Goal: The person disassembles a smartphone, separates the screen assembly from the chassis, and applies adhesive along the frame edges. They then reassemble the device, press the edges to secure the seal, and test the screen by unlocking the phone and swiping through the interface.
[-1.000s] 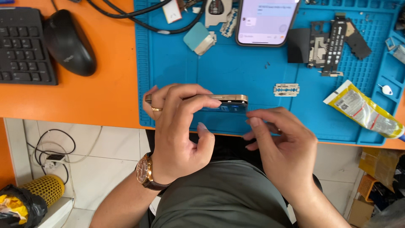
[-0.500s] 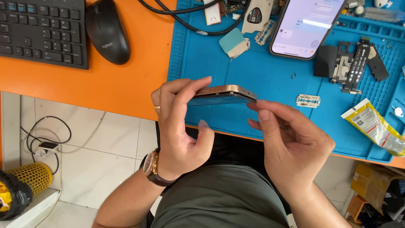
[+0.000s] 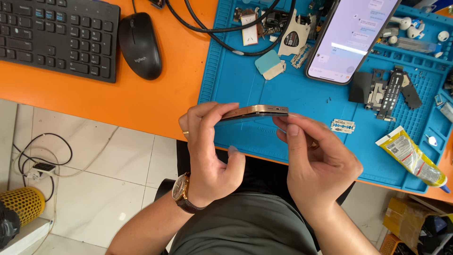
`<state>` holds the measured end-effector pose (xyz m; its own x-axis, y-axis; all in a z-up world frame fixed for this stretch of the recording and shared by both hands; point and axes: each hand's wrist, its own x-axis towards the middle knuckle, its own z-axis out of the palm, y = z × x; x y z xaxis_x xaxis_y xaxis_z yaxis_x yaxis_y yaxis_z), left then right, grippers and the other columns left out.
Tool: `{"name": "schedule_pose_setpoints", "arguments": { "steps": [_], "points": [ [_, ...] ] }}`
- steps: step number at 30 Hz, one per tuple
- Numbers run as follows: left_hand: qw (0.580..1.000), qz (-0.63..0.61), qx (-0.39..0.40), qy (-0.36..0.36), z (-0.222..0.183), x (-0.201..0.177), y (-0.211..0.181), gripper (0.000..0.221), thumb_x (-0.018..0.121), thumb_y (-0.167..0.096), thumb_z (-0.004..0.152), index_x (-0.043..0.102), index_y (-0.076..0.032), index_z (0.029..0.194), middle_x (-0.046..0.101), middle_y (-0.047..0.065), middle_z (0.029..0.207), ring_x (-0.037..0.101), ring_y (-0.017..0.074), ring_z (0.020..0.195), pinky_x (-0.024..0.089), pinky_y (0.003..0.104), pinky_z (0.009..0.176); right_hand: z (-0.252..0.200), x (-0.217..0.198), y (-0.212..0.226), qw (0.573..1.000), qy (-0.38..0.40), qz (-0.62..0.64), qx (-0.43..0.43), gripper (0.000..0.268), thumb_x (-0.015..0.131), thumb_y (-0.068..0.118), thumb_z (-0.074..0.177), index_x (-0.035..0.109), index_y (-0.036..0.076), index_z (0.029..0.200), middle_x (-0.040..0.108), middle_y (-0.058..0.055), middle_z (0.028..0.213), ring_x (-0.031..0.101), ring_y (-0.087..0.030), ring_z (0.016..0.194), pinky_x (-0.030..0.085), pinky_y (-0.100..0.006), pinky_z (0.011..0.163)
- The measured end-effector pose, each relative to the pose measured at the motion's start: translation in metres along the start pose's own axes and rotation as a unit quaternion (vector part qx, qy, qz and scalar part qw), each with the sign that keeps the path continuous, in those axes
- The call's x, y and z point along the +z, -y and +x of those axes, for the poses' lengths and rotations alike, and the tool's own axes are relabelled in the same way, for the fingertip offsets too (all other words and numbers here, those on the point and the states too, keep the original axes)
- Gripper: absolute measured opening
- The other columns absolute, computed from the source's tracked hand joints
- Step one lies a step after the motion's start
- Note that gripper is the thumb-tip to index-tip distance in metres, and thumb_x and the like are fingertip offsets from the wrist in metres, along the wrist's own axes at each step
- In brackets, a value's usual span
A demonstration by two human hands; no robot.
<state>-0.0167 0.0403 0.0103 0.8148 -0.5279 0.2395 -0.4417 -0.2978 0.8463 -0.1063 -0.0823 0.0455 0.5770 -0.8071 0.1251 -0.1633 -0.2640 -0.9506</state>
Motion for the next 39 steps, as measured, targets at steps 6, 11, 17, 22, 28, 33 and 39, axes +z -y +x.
{"name": "schedule_pose_setpoints", "arguments": {
  "steps": [6, 11, 17, 22, 28, 33, 39],
  "points": [
    [1.0, 0.005, 0.004, -0.013, -0.004, 0.005, 0.002, 0.062, 0.055, -0.011, 0.076, 0.06, -0.014, 0.138, 0.058, 0.007, 0.13, 0.053, 0.0279, 0.122, 0.042, 0.044, 0.103, -0.001, -0.002, -0.005, 0.999, -0.01, 0.011, 0.03, 0.014, 0.065, 0.0, 0.109, 0.072, -0.011, 0.115, 0.078, -0.024, 0.104, 0.085, -0.034, 0.099, 0.074, -0.035, 0.083],
    [1.0, 0.003, 0.0, -0.024, -0.003, 0.005, 0.0, 0.06, 0.054, -0.012, 0.075, 0.06, -0.013, 0.135, 0.057, 0.008, 0.126, 0.052, 0.0273, 0.118, 0.041, 0.042, 0.102, 0.003, 0.0, -0.003, 0.996, -0.011, 0.054, 0.075, 0.017, 0.066, 0.005, 0.107, 0.073, -0.009, 0.113, 0.079, -0.022, 0.102, 0.086, -0.034, 0.099, 0.076, -0.036, 0.083],
    [0.999, -0.005, -0.002, -0.035, -0.006, 0.006, 0.003, 0.063, 0.055, -0.01, 0.072, 0.056, -0.011, 0.136, 0.056, 0.009, 0.127, 0.052, 0.0273, 0.119, 0.042, 0.043, 0.102, 0.003, 0.004, -0.007, 0.988, -0.01, 0.105, 0.109, 0.023, 0.067, 0.015, 0.105, 0.074, -0.005, 0.113, 0.079, -0.019, 0.104, 0.087, -0.034, 0.1, 0.078, -0.039, 0.083],
    [0.999, -0.007, -0.012, -0.033, -0.008, 0.005, 0.004, 0.064, 0.055, -0.011, 0.073, 0.056, -0.012, 0.137, 0.054, 0.01, 0.127, 0.05, 0.0275, 0.119, 0.044, 0.043, 0.102, 0.001, 0.008, -0.01, 0.987, -0.018, 0.117, 0.108, 0.024, 0.067, 0.018, 0.105, 0.073, -0.004, 0.112, 0.079, -0.019, 0.107, 0.087, -0.036, 0.101, 0.078, -0.04, 0.083],
    [0.999, -0.015, 0.001, -0.043, -0.008, 0.008, 0.003, 0.059, 0.059, -0.017, 0.078, 0.057, -0.013, 0.137, 0.055, 0.01, 0.128, 0.054, 0.0277, 0.12, 0.045, 0.044, 0.102, -0.004, 0.009, -0.01, 0.988, -0.027, 0.119, 0.097, 0.024, 0.066, 0.017, 0.106, 0.072, -0.005, 0.113, 0.078, -0.02, 0.111, 0.086, -0.036, 0.101, 0.077, -0.041, 0.086],
    [0.986, -0.159, 0.017, -0.054, -0.008, 0.023, -0.005, 0.044, 0.062, -0.042, 0.103, 0.048, -0.013, 0.134, 0.046, 0.009, 0.13, 0.052, 0.0234, 0.119, 0.054, 0.033, 0.093, -0.012, 0.002, 0.01, 0.996, -0.064, 0.037, -0.04, 0.015, 0.062, 0.001, 0.107, 0.067, -0.013, 0.106, 0.071, -0.032, 0.106, 0.077, -0.037, 0.097, 0.075, -0.04, 0.077],
    [0.968, -0.243, 0.032, -0.061, -0.018, 0.059, -0.009, 0.046, 0.057, -0.054, 0.11, 0.04, -0.022, 0.139, 0.043, 0.008, 0.132, 0.046, 0.0225, 0.118, 0.047, 0.035, 0.096, -0.008, -0.017, 0.01, 0.979, -0.076, -0.107, -0.154, 0.011, 0.061, -0.007, 0.106, 0.068, -0.014, 0.102, 0.073, -0.029, 0.1, 0.077, -0.039, 0.098, 0.069, -0.04, 0.074]
  ]
}}
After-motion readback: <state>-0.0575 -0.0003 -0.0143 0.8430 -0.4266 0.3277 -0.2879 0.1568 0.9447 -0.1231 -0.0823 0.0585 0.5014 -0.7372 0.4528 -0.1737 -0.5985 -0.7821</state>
